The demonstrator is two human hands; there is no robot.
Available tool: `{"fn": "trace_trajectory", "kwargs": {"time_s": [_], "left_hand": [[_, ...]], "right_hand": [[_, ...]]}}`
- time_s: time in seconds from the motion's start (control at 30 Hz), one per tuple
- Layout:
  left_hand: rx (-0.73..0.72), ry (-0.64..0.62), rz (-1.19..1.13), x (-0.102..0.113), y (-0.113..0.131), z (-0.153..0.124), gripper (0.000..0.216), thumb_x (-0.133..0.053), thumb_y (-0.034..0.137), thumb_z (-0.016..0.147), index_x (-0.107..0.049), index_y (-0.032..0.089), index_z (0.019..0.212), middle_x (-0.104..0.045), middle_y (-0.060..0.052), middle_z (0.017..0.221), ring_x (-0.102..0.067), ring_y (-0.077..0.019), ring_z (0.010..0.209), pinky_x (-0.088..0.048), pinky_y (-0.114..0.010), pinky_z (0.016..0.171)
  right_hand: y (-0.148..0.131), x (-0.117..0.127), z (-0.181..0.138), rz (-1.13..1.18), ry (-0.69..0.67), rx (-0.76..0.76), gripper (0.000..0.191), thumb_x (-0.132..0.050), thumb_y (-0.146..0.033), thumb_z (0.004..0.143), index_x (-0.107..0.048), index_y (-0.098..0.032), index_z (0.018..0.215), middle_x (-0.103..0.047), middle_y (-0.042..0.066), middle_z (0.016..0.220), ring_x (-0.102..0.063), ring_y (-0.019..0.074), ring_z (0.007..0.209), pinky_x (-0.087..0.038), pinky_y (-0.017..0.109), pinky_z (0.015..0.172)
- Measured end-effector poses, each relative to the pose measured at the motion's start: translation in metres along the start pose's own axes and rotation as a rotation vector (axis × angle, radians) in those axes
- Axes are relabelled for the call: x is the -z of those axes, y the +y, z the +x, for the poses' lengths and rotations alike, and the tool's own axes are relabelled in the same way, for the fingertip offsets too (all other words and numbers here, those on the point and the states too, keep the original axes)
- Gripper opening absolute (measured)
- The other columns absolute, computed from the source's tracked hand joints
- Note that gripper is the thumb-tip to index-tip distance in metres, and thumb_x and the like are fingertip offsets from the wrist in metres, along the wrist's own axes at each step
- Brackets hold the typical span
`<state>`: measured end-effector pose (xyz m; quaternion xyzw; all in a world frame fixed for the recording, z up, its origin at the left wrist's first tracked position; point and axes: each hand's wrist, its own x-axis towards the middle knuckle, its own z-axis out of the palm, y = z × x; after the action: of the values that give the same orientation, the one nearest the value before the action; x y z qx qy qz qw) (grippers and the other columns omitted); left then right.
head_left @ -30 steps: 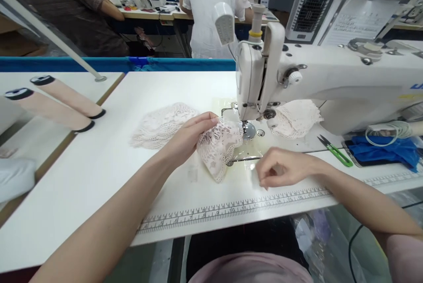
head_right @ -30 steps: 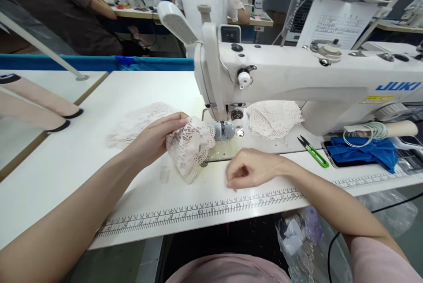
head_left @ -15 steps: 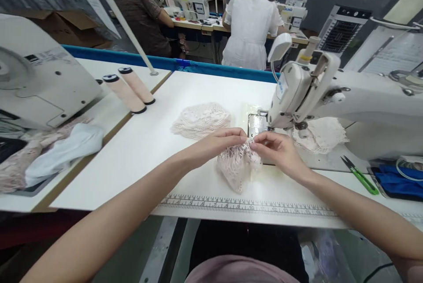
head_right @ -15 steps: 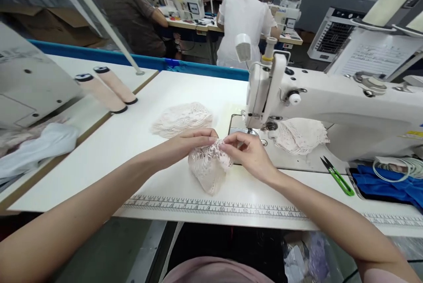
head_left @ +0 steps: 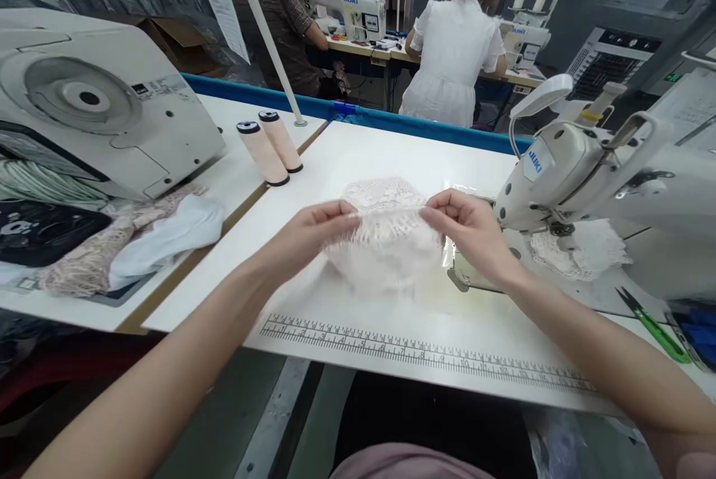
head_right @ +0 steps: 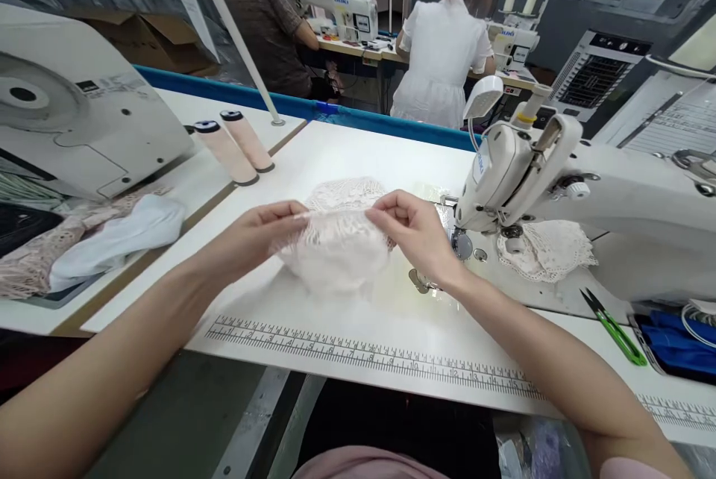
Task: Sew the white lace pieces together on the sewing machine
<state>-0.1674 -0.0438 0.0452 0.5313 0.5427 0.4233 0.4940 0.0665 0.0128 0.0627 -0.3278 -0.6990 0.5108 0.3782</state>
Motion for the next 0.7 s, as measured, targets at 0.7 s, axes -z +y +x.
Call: {"fn": "trace_trajectory", "kwargs": {"time_s": [0.7], "left_hand": [[-0.148, 0.452, 1.228, 0.002, -0.015, 0.114, 0.037, -0.04, 0.028, 0.089, -0.06, 0.022, 0.119, -0.068, -0.011, 0.109, -0.062, -0.0317, 0.103, -0.045, -0.042, 0.081]], "right_hand": [[0.073, 0.004, 0.081, -0.697, 0.168, -0.078, 0.012, -0.05, -0.025, 0.088, -0.059, -0.021, 0.094, -0.061, -0.003, 0.064, -0.055, 0.0153, 0.065, -0.031, 0.025, 0.06]]}}
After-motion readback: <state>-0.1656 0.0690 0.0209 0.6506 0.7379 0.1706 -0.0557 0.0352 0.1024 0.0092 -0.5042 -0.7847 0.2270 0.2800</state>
